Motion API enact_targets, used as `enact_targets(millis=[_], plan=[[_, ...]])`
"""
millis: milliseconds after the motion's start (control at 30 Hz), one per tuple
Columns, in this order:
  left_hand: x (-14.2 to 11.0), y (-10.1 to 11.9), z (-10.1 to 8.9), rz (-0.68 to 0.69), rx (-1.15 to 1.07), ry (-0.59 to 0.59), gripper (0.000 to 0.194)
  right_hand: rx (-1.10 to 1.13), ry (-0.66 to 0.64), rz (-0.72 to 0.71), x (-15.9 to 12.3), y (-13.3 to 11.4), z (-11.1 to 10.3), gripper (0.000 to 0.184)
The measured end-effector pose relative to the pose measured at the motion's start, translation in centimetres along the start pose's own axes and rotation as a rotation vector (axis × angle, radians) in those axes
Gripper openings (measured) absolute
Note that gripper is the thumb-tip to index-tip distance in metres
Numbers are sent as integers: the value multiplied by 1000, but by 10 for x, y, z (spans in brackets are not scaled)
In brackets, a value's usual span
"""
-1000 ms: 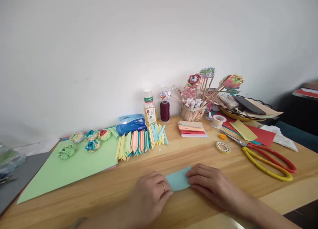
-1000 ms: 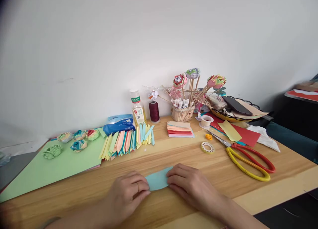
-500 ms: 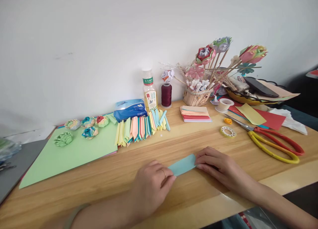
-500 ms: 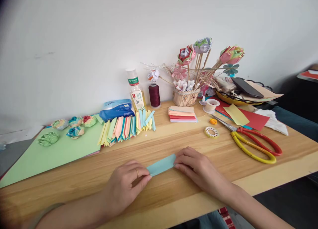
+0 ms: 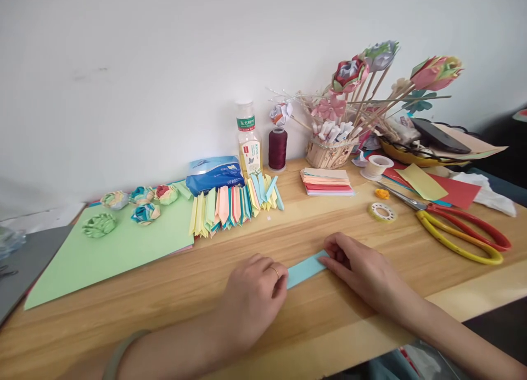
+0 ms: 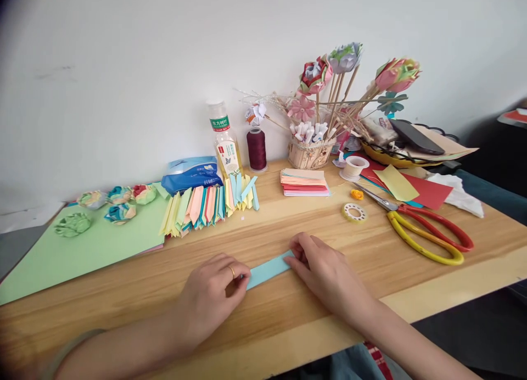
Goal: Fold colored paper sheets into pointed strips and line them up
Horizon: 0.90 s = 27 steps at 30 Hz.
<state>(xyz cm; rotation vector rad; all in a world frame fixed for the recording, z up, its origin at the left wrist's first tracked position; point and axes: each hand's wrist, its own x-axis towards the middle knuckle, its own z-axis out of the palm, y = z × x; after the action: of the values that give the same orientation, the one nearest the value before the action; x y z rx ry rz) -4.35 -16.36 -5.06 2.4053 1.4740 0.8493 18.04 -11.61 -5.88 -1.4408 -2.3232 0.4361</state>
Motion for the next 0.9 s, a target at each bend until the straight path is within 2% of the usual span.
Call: enact_targets(millis=[200,500,900], plan=[[2,-3,1,-20,25,-32,16,-30,41,-31,-2,0,4,8],[3,-3,2,-54,90,-70,17,-8,-19,11,7,-2,-1,14],[-6,-4,5,103,126,-14,23,34,28,16,1,-3,3,13]])
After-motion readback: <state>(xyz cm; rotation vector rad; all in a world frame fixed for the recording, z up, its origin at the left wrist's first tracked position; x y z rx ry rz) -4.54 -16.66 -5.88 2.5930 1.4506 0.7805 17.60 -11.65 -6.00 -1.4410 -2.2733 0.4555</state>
